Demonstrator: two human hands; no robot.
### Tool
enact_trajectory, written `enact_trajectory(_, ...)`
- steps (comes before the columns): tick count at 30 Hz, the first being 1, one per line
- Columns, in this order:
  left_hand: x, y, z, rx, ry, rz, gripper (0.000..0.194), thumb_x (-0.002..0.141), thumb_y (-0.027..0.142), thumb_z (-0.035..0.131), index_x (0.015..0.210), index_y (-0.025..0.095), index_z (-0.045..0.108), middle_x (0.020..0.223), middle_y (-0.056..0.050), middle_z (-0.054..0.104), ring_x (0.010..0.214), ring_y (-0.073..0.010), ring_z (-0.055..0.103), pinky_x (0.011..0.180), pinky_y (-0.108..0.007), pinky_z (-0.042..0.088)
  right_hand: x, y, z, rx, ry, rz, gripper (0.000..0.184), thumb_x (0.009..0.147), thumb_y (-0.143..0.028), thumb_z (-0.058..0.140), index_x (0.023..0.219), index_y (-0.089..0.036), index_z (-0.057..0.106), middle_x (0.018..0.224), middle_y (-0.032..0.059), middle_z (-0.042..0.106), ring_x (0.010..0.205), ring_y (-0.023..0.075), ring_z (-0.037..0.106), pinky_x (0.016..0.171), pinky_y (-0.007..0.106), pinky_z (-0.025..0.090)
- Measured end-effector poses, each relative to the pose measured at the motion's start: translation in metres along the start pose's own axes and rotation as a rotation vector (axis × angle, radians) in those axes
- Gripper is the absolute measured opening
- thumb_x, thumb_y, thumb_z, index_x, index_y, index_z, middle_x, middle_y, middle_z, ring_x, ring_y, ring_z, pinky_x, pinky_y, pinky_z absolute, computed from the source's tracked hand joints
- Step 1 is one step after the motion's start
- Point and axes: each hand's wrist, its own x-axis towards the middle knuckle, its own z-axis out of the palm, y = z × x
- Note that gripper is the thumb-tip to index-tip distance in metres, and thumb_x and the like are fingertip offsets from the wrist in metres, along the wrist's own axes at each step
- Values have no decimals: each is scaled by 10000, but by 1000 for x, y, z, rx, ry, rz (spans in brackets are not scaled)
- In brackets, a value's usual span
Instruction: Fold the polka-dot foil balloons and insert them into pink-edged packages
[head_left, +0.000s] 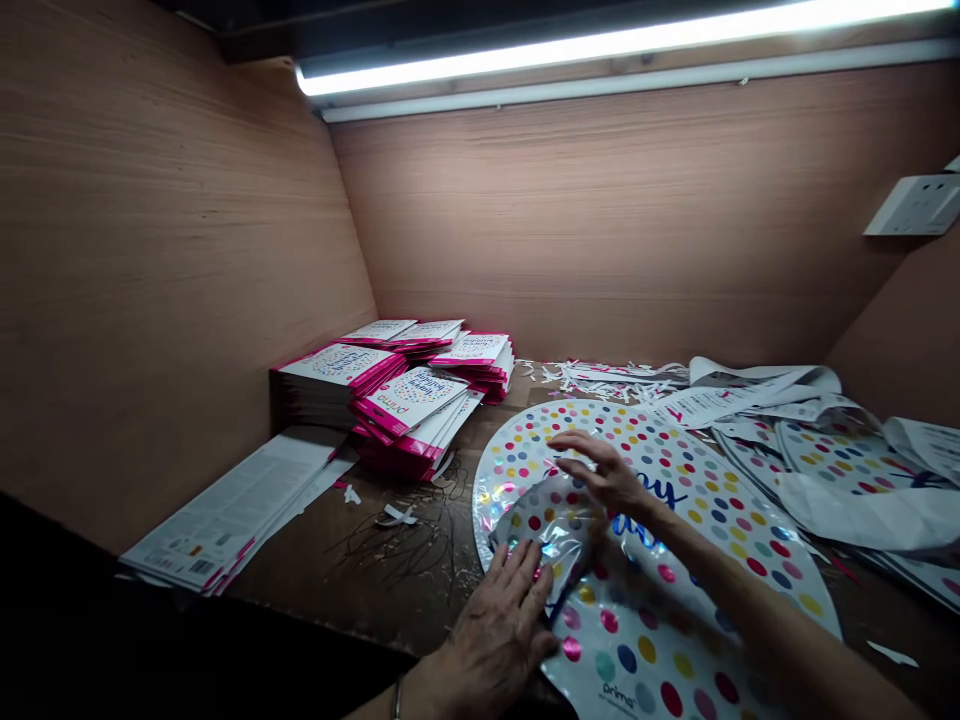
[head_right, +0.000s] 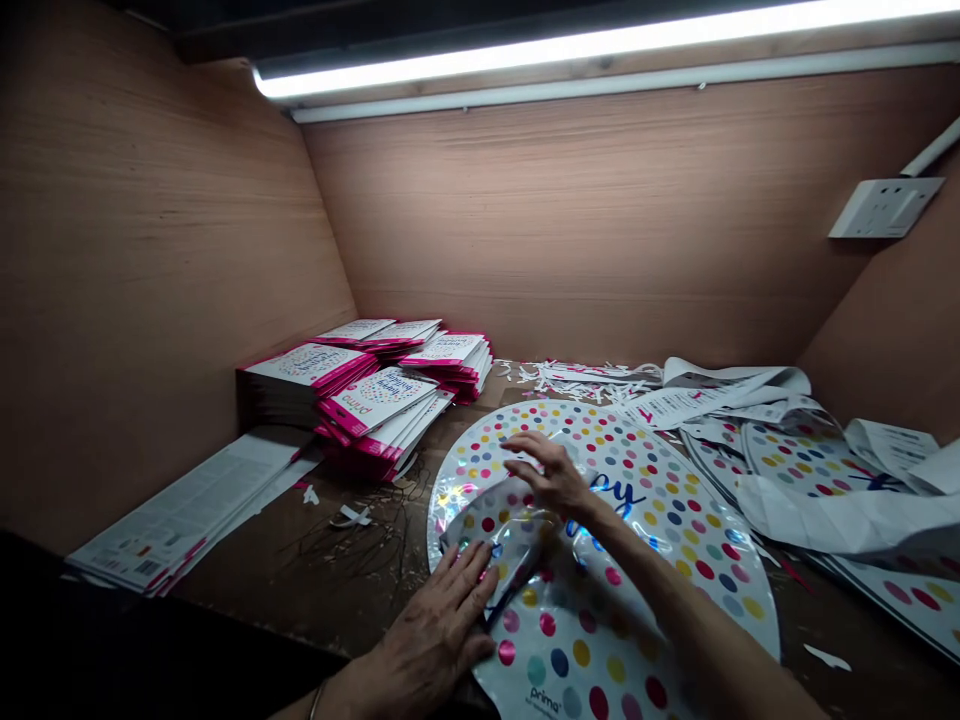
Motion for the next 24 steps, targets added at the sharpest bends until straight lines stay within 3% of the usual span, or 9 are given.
enact_trajectory(3, 0, 3, 9, 84, 33, 8, 465, 933, 252, 375, 1372, 106, 323, 1434, -161, 315, 1347, -270, 253, 1084, -436, 278, -28, 7, -25, -54, -161, 46, 379, 914, -410, 399, 1184, -205, 568, 1220, 96, 568, 1166, 218, 483, 996, 405, 364)
enact_trajectory(6, 6, 3, 11, 153, -3, 50, 468, 914, 226, 362, 1346, 47, 351, 1380, -212, 378, 1314, -321, 304, 1055, -460, 286, -50, 17, -24, -226, -431, 100, 530, 902, -487, 399, 1367, -236, 384, 1427, 84, 369, 1326, 237, 285, 1104, 488, 146)
enact_trajectory(8, 11, 3, 9, 176, -48, 69, 493, 891, 231, 379, 1338, 25, 356, 1346, -236, 407, 1289, -350, 330, 1021, -474, 312, -56, 21, -18, -315, -506, 115, 655, 866, -547, 439, 1419, -245, 262, 1487, 80, 233, 1369, 250, 156, 1110, 514, 30)
enact_trajectory(11, 21, 5, -3, 216, -102, 105, 487, 850, 204, 396, 1282, -22, 402, 1278, -284, 445, 1226, -389, 392, 953, -511, 357, -58, 14, -11, -374, -490, 82, 716, 832, -563, 488, 1424, -241, 246, 1488, 97, 221, 1372, 272, 132, 1103, 533, 78)
enact_trajectory(14, 36, 13, -23, 143, -224, 60, 336, 811, 174, 429, 1082, 14, 547, 1071, -238, 584, 1006, -352, 564, 841, -478, 437, -61, -5, -5, -424, -345, -51, 576, 871, -404, 503, 1389, -210, 340, 1424, 126, 363, 1342, 262, 244, 1089, 531, 166)
enact_trajectory(17, 56, 20, -47, -37, -352, -60, 198, 804, 173, 452, 872, 77, 610, 803, -135, 650, 725, -258, 624, 726, -379, 472, -64, -27, 2, -381, -250, -154, 395, 889, -180, 426, 1279, -210, 481, 1290, 104, 526, 1233, 198, 426, 1086, 475, 221)
enact_trajectory(20, 79, 10, -63, -449, -243, -110, 265, 863, 276, 442, 824, 120, 652, 805, -82, 673, 763, -214, 619, 752, -300, 453, -63, -38, 6, -203, -245, -136, 405, 833, -83, 373, 1148, -230, 581, 1167, 61, 609, 1125, 168, 515, 1054, 401, 294)
enact_trajectory(22, 93, -8, -64, -873, -167, -189, 295, 862, 373, 487, 815, 146, 670, 827, -34, 676, 825, -184, 607, 768, -241, 440, -62, -37, 6, -67, -257, -74, 438, 770, -67, 373, 1083, -247, 621, 1151, 38, 615, 1104, 181, 519, 1013, 382, 336)
enact_trajectory(24, 102, -30, -57, -1151, -160, -304, 353, 833, 457, 531, 806, 135, 672, 811, -31, 671, 823, -172, 605, 750, -223, 447, -59, -28, 4, 89, -223, 123, 337, 740, -116, 420, 939, -226, 669, 1043, 29, 652, 1012, 211, 557, 927, 359, 402)
